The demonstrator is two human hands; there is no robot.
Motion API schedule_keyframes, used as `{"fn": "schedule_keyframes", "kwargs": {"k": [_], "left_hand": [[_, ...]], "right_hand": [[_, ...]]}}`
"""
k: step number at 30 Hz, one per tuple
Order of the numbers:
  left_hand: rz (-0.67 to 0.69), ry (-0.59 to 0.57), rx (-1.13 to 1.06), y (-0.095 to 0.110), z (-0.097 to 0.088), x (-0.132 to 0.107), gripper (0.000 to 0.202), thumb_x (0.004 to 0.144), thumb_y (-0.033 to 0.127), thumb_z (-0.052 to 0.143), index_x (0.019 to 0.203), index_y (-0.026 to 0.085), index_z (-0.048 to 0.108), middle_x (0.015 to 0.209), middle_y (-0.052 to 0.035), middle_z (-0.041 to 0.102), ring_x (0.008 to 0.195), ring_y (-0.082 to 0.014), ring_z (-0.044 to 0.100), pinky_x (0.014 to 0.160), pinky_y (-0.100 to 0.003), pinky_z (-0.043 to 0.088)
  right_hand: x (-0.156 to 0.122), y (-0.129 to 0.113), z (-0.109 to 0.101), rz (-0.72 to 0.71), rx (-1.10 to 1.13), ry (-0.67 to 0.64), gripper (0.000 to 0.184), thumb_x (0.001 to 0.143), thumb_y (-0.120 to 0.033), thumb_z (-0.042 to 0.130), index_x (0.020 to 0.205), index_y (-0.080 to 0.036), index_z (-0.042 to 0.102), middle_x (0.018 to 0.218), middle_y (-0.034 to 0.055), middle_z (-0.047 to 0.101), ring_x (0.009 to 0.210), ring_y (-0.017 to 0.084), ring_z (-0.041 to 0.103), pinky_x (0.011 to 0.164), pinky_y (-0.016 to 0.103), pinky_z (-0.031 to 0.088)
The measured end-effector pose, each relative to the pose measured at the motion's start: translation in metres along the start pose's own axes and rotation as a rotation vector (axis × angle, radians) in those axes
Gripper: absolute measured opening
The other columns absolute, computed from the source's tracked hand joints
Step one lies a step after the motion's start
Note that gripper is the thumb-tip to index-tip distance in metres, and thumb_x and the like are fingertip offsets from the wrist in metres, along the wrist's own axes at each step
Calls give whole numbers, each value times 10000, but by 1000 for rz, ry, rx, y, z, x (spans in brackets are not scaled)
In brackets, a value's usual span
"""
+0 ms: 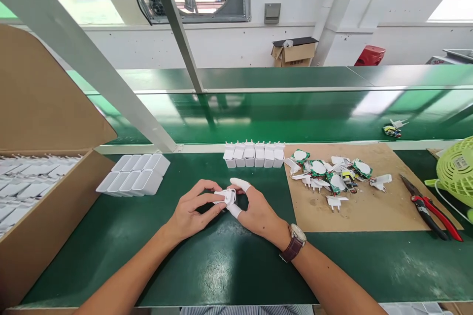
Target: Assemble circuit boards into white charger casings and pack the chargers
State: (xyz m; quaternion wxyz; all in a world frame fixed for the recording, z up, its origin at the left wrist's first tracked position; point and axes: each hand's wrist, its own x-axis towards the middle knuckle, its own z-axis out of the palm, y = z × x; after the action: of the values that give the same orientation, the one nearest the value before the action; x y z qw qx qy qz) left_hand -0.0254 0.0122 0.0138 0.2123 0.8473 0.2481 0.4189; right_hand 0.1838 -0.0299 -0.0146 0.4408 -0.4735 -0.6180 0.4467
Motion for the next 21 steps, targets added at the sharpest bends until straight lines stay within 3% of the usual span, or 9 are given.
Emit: {"fn": "schedule_keyframes", "kwargs": {"k": [12,18,21], "left_hand": [[-9,44,176,13,7,0,117,927,163,690,1034,211,691,995,-67,631,870,-173,654,740,-309,588],[73,44,174,9,7,0,248,900,93,705,1114,215,678,1016,-65,621,902,-172,643,749,-304,583],[18,54,175,11,8,0,253,898,91,708,1120,211,689,1028,-68,617,892,-166,649,762,-307,588]], "right_hand": [[0,1,-2,28,25,-24,585,882,-294,696,1441,-266,524,1328,83,680,1198,256,649,1096,503,498],[0,0,-3,-2,33,-34,564,898,-290,673,1440,-249,524,1315,92,682,1184,254,658,1077,487,512],[1,-1,-3,-11,31,-26,557,902,-298,674,1437,-247,526,1291,93,686,1166,252,660,1073,490,510]]}}
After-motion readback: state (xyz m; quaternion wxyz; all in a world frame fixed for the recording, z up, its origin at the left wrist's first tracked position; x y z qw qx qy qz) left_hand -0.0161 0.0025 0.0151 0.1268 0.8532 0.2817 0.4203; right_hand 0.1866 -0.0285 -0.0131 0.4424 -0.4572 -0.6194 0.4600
